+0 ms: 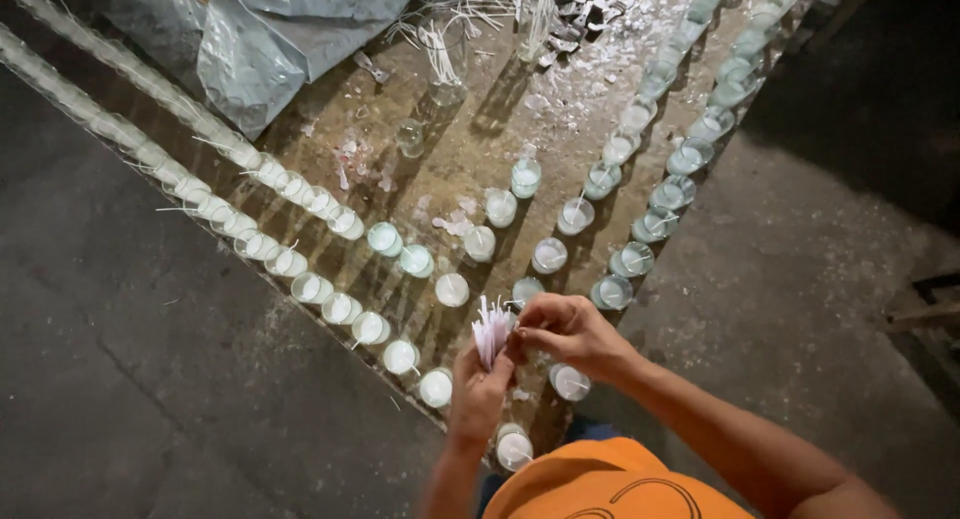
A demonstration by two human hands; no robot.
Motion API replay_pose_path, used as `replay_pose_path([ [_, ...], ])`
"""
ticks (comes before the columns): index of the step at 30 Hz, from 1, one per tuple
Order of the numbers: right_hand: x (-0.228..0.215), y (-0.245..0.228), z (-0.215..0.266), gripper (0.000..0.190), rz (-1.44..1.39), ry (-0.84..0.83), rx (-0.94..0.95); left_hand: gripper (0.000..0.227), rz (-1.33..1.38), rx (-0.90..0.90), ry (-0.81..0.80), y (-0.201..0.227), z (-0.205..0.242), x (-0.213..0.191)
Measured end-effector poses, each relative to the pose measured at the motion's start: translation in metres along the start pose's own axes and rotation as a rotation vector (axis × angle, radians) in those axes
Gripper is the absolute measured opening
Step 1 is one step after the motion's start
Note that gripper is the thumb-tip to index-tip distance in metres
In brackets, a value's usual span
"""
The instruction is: Placing individual candle wicks into a large grid of glass jars arranged on a production table.
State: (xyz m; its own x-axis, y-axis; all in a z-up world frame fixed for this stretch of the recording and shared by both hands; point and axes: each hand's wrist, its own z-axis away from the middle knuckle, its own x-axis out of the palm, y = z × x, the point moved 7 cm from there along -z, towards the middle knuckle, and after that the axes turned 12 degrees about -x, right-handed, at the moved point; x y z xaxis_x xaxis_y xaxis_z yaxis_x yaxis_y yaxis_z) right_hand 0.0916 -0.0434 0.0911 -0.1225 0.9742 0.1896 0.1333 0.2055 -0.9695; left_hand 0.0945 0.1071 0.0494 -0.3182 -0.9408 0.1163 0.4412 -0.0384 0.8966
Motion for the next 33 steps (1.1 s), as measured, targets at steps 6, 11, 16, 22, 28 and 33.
replay_pose_path([
  [6, -0.048, -0.002, -0.002, 0.012, 0.073, 0.046, -0.031, 0.014, -0.105, -0.153, 0.092, -0.002, -0.007, 0.015],
  [11, -0.080, -0.033, 0.005, 0.008, 0.186, 0.090, -0.050, 0.012, 0.127, -0.106, -0.007, -0.012, -0.028, 0.047],
  [16, -0.182, -0.060, 0.014, 0.017, 0.365, 0.418, -0.151, 0.008, 0.134, -0.176, -0.010, -0.015, -0.033, 0.051],
  [22, -0.312, -0.016, 0.029, 0.004, 0.987, 0.668, -0.148, 0.019, 0.147, -0.188, 0.042, -0.049, -0.041, 0.028],
  [28, -0.344, 0.034, 0.015, 0.005, 1.187, 0.516, -0.283, 0.019, 0.042, -0.318, 0.129, -0.034, -0.030, 0.025],
  [33, -0.343, 0.044, 0.012, 0.004, 1.206, 0.433, -0.317, 0.030, 0.098, -0.208, 0.112, -0.034, -0.035, 0.022],
])
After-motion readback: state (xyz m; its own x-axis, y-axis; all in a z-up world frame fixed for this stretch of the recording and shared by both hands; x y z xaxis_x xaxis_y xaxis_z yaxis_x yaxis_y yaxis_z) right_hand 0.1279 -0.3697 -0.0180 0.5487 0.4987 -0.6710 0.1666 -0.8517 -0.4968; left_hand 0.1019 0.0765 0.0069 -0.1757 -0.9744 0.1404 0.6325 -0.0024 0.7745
